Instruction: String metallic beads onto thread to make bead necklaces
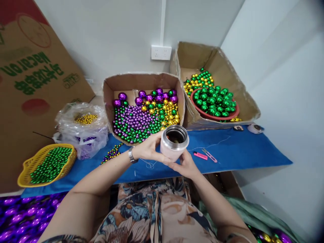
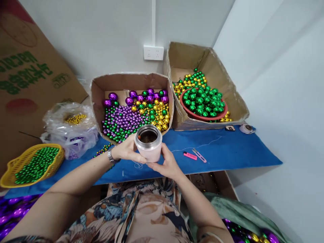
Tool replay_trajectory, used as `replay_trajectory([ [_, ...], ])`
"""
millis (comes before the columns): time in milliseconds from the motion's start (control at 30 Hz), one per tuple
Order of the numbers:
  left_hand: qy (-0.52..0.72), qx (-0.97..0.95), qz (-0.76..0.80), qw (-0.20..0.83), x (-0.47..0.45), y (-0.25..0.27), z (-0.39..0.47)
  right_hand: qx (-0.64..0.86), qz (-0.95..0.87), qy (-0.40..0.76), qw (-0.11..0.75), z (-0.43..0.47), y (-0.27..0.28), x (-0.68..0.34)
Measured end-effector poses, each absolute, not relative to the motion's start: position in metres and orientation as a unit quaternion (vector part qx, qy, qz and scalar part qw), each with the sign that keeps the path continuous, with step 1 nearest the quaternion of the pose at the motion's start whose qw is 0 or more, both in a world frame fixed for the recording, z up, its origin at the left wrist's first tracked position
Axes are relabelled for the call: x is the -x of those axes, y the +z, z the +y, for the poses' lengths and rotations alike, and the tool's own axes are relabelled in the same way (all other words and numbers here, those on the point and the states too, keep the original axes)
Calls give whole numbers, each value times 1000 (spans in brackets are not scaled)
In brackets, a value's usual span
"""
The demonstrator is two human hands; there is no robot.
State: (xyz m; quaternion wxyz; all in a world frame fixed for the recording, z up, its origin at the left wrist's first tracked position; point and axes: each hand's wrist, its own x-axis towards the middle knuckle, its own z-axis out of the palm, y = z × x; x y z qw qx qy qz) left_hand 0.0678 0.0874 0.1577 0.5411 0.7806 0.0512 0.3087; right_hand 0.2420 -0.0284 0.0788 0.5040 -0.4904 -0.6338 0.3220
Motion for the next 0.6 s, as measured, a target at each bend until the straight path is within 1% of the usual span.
replay_trajectory([
  [100,339,-765,94,540,-71,147,79,531,-578,299,544,-27,70,-233],
  [167,392,-760,156,494,-76,139,67,569,-555,229,562,-24,67,-227],
  [267,455,-751,240,414,-85,127,48,610,-566,92,546,-20,65,-218],
  [333,464,-746,272,392,-89,122,42,615,-590,42,522,-19,64,-214],
  [400,460,-746,280,392,-89,122,44,609,-611,35,505,-21,65,-212],
  [600,448,-769,228,395,-75,142,61,571,-645,104,497,-30,77,-221],
])
